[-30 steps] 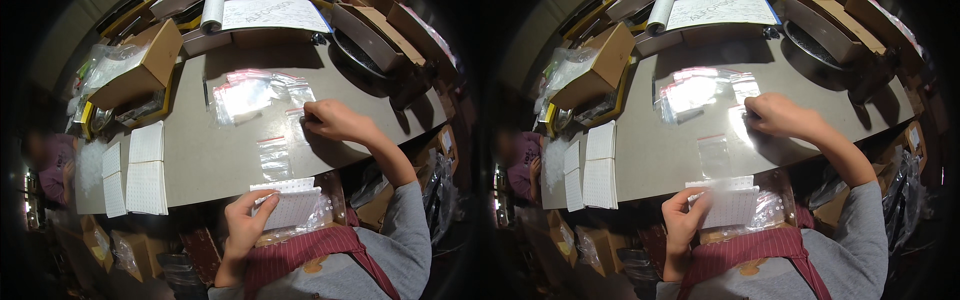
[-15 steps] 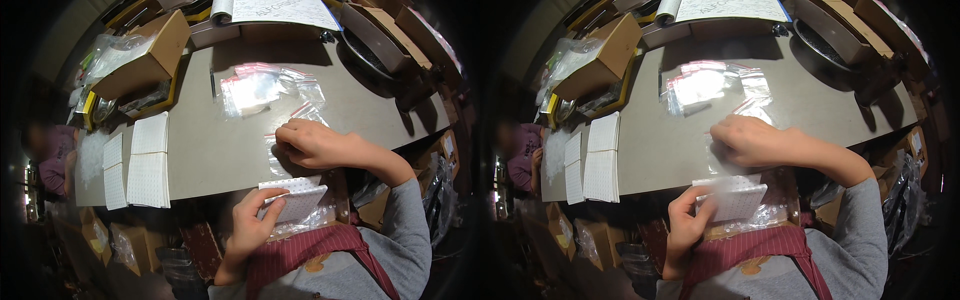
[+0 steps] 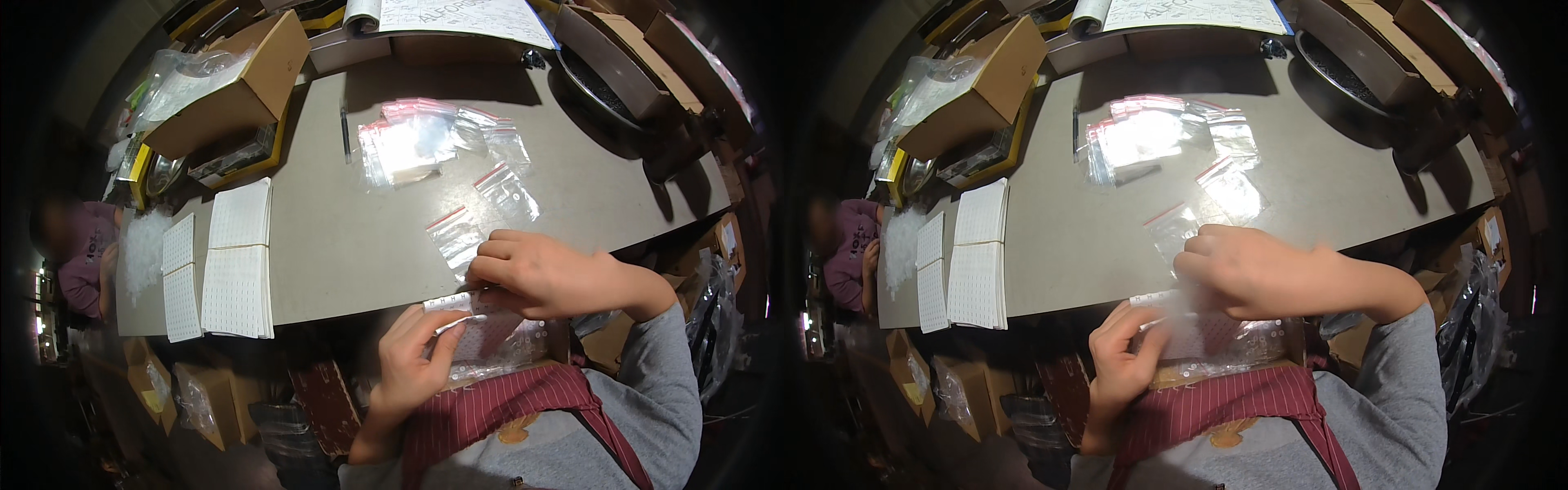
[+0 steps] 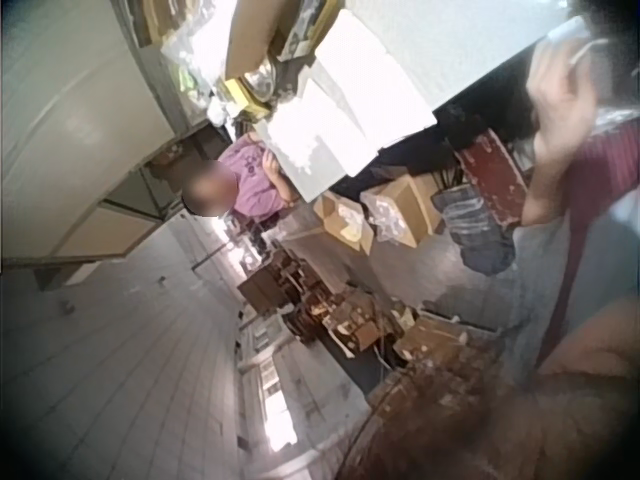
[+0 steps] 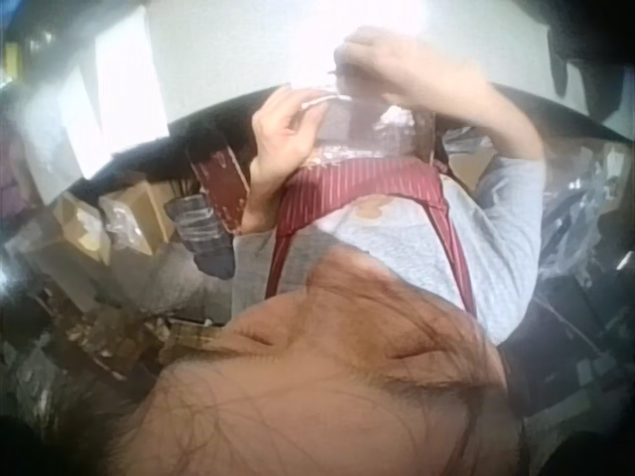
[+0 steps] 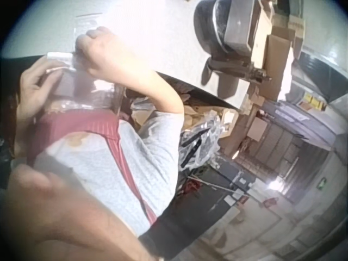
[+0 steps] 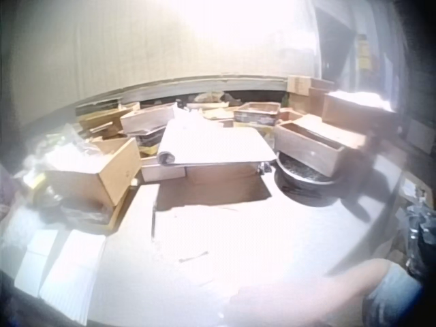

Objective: The person places small white items from a perforated sheet into clear plastic bags at a cluttered work table. The person repeatedly picks items and places them into bags, stacking the filled bags on the table.

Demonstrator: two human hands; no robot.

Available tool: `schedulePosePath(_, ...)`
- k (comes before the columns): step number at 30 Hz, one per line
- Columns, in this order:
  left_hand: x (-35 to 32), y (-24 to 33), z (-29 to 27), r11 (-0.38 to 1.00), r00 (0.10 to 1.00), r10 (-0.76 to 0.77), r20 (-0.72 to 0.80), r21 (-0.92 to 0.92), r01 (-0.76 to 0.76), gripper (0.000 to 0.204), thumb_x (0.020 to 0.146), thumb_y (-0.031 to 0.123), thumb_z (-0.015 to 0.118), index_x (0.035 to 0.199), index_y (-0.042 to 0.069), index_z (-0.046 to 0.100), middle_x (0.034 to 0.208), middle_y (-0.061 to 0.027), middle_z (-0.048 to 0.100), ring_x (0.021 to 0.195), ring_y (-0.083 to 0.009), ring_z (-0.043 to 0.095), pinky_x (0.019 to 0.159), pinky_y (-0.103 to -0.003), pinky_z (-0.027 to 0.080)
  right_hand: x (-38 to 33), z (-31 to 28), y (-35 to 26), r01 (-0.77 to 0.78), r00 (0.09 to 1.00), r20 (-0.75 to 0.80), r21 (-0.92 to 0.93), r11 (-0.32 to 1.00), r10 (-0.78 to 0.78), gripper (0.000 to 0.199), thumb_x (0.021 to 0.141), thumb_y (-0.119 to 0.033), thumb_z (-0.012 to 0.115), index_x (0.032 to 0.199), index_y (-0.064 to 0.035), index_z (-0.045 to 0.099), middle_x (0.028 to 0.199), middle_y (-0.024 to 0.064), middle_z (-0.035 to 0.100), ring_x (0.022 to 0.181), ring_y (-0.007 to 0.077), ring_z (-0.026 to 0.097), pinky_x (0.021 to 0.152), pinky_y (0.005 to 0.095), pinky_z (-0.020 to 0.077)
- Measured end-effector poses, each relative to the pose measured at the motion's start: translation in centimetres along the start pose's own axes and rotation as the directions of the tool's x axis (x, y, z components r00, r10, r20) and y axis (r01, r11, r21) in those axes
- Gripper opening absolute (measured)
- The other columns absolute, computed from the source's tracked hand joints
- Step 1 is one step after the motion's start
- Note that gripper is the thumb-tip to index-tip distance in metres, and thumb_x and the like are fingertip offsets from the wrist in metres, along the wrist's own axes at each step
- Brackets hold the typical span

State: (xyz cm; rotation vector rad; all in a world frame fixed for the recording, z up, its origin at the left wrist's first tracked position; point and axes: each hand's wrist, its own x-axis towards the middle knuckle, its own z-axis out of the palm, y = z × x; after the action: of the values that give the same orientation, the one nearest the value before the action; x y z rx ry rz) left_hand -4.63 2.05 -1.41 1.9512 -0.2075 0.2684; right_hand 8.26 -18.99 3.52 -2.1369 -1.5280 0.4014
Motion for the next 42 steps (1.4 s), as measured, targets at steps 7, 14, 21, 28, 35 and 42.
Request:
schedulePosePath(7, -1.3, -1.3, 0.5, 0.897, 0.947, -0.322, 0.017, -0.314, 0.311, 0.013, 0.093, 0.004, 0.072, 0.105, -0.002, 0.075, 0.090, -0.0109, 0.073, 0.081, -0.0145, 0.068, 0.074, -0.028, 0.053, -0.9, 1.6, -1.0, 0.122, 0.985, -0.086, -0.255, 0.959, -0.149, 0.033, 0.068, -0.007, 0.070, 0.098, -0.0021, 0.057, 0.093, 0.0129, 0.057, 0.091, 0.0326, 0.058, 0.077, 0.0419, 0.0515)
schedulePosePath(14, -1.6, -1.1, 0.0, 0.818, 0.897, -0.434, 0.084, -0.381, 0.431, 0.015, 0.096, 0.003, 0.069, 0.107, -0.006, 0.072, 0.091, -0.0041, 0.071, 0.080, -0.0059, 0.061, 0.070, -0.022, 0.048, 3.1, -1.4, 2.4, -0.166, 0.985, -0.034, 0.092, 0.982, 0.170, 0.021, 0.085, -0.019, 0.070, 0.093, -0.0004, 0.065, 0.086, 0.0199, 0.064, 0.089, 0.0383, 0.065, 0.081, 0.0476, 0.0525)
schedulePosePath(21, -1.7, -1.5, 0.1, 0.841, 0.916, -0.379, 0.129, -0.365, 0.399, 0.014, 0.094, 0.000, 0.068, 0.106, -0.008, 0.071, 0.093, -0.0034, 0.071, 0.085, -0.0076, 0.063, 0.076, -0.023, 0.050, 4.2, 0.6, 3.4, -0.100, 0.991, -0.109, -0.225, 0.969, 0.077, 0.018, 0.085, -0.015, 0.073, 0.088, -0.0011, 0.061, 0.085, 0.0157, 0.066, 0.087, 0.0353, 0.064, 0.078, 0.0468, 0.0526)
schedulePosePath(28, -2.1, -1.3, -1.0, 0.786, 0.897, -0.426, 0.123, -0.440, 0.434, 0.014, 0.093, 0.000, 0.069, 0.104, -0.006, 0.075, 0.098, -0.0122, 0.075, 0.092, -0.0140, 0.068, 0.082, -0.028, 0.053, 1.7, -4.2, 7.3, -0.178, 0.961, -0.216, 0.000, 0.984, 0.174, 0.019, 0.081, -0.007, 0.069, 0.096, -0.0018, 0.059, 0.088, 0.0160, 0.063, 0.086, 0.0350, 0.064, 0.074, 0.0450, 0.0513)
schedulePosePath(35, -0.9, -0.1, -1.9, 0.665, 0.892, -0.422, 0.163, -0.613, 0.426, 0.016, 0.093, -0.004, 0.066, 0.106, -0.009, 0.073, 0.101, -0.0150, 0.074, 0.094, -0.0168, 0.068, 0.086, -0.030, 0.053, -0.3, -4.0, 7.2, -0.274, 0.956, -0.114, -0.026, 0.961, 0.270, 0.014, 0.082, -0.003, 0.064, 0.093, -0.0003, 0.055, 0.084, 0.0157, 0.059, 0.084, 0.0343, 0.060, 0.076, 0.0437, 0.0488)
schedulePosePath(42, -1.5, 0.4, -2.6, 0.693, 0.891, -0.442, 0.103, -0.591, 0.412, 0.018, 0.088, 0.000, 0.066, 0.102, -0.009, 0.074, 0.096, -0.0157, 0.074, 0.088, -0.0174, 0.068, 0.083, -0.029, 0.052, -0.3, -3.0, 7.9, -0.294, 0.947, -0.243, -0.403, 0.867, 0.209, 0.020, 0.084, -0.008, 0.066, 0.097, 0.0004, 0.053, 0.094, 0.0174, 0.061, 0.096, 0.0366, 0.059, 0.087, 0.0457, 0.0489)
